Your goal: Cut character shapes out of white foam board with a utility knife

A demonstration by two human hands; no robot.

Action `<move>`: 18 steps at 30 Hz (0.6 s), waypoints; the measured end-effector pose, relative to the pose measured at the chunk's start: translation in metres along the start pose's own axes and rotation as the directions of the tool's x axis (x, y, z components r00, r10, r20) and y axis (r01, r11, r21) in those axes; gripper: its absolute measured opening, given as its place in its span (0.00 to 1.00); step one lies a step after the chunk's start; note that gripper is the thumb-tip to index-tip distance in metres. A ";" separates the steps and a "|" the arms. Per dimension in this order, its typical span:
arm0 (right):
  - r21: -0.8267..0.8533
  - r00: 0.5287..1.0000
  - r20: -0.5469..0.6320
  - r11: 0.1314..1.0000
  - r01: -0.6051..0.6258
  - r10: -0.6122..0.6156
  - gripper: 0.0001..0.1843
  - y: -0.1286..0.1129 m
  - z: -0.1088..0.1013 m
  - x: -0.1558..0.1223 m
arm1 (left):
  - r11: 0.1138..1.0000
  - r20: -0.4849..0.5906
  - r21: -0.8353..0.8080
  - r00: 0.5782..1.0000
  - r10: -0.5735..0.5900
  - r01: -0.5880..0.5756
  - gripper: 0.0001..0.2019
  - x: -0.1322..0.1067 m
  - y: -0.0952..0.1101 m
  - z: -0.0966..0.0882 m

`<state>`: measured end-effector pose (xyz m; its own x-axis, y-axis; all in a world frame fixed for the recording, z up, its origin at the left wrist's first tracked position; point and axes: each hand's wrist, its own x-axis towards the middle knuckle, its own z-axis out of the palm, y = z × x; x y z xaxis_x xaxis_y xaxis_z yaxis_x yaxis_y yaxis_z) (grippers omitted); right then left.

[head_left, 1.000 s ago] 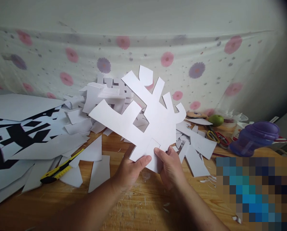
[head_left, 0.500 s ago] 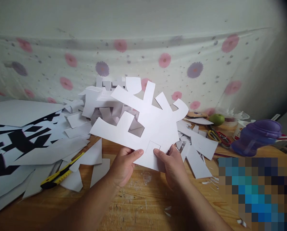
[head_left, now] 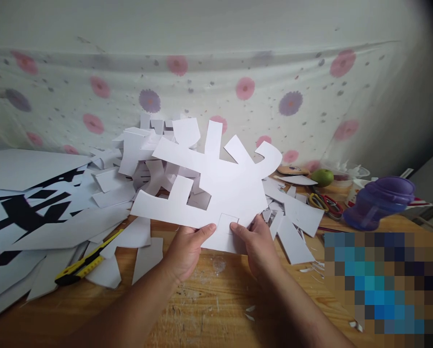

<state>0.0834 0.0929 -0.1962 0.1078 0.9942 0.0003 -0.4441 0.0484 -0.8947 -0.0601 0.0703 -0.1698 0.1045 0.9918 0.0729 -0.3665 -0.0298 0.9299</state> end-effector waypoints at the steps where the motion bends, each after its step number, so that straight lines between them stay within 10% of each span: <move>1: -0.005 1.000 0.001 1.000 0.002 -0.002 0.24 0.000 0.000 0.000 | 1.000 -0.003 0.002 1.000 0.010 -0.010 0.14 0.000 -0.001 0.000; 18: 0.020 0.999 0.032 0.999 -0.027 0.026 0.26 0.000 0.000 0.001 | 0.996 0.003 0.045 0.997 0.075 -0.075 0.21 0.003 -0.010 -0.006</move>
<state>0.0835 0.0936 -0.1960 0.0678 0.9977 -0.0090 -0.4647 0.0236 -0.8851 -0.0618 0.0742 -0.1809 0.0793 0.9864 0.1437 -0.3312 -0.1099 0.9371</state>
